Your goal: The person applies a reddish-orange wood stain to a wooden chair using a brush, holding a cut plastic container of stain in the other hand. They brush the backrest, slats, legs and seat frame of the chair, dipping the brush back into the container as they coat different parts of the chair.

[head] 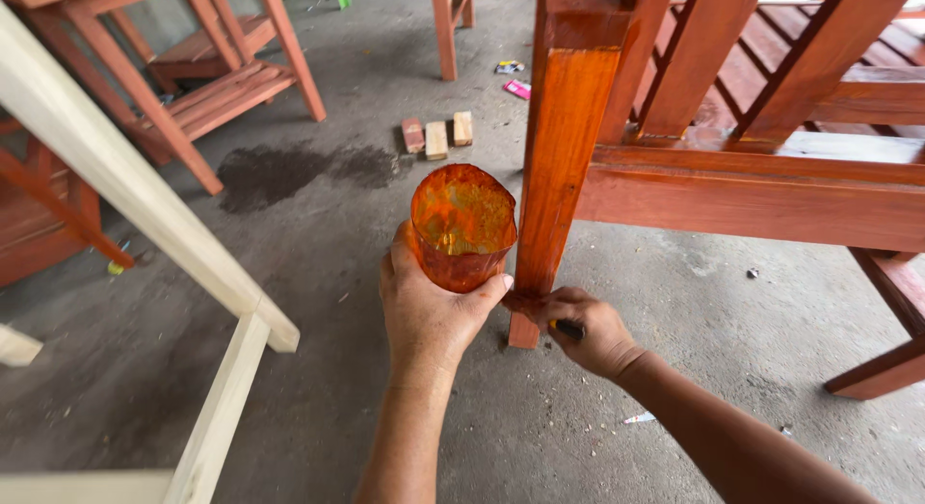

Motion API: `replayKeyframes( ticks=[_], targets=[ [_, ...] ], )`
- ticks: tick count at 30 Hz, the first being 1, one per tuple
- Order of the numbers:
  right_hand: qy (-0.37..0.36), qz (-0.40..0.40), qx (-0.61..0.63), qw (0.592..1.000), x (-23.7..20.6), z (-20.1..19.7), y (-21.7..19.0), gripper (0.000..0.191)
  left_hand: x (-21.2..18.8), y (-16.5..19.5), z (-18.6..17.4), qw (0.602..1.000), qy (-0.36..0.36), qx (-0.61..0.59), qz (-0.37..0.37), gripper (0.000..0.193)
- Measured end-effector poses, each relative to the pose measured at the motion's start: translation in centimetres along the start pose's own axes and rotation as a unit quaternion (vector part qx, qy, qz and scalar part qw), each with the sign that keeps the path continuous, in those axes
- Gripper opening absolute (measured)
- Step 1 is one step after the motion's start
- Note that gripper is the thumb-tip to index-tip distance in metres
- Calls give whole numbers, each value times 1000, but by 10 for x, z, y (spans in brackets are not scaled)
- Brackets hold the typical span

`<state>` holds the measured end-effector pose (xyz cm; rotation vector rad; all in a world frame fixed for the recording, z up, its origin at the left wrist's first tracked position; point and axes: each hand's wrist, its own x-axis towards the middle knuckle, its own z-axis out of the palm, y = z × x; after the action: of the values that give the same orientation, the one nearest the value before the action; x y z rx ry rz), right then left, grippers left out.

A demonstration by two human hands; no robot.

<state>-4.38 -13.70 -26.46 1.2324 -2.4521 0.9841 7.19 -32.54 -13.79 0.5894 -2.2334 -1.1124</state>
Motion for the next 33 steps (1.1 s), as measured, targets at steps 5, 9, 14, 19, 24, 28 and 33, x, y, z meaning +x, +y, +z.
replayKeyframes(
  ticks=[5, 9, 14, 19, 24, 28, 33],
  targets=[
    [128, -124, 65, 982, 12, -77, -15, 14, -1, 4, -5, 999, 16, -38, -32, 116],
    [198, -160, 1, 967, 11, -104, -11, 15, -7, 6, 21, 998, 56, -30, 1, 113],
    [127, -215, -20, 968, -6, -43, 28, 19, -19, 3, 64, 997, 65, -36, 32, 113],
    [34, -204, 2, 978, -33, 27, 69, 27, -34, -11, 86, 998, 66, -16, 12, 115],
    [32, -188, 12, 982, -26, 22, 70, 27, -41, -28, 98, 998, 61, -19, -25, 118],
    [144, -192, 51, 969, -18, -30, 53, 19, -40, -43, 105, 996, 81, 1, -26, 119],
    [154, -224, 23, 962, -16, -37, 43, 19, -36, -49, 113, 996, 59, -35, -53, 120]
  ],
)
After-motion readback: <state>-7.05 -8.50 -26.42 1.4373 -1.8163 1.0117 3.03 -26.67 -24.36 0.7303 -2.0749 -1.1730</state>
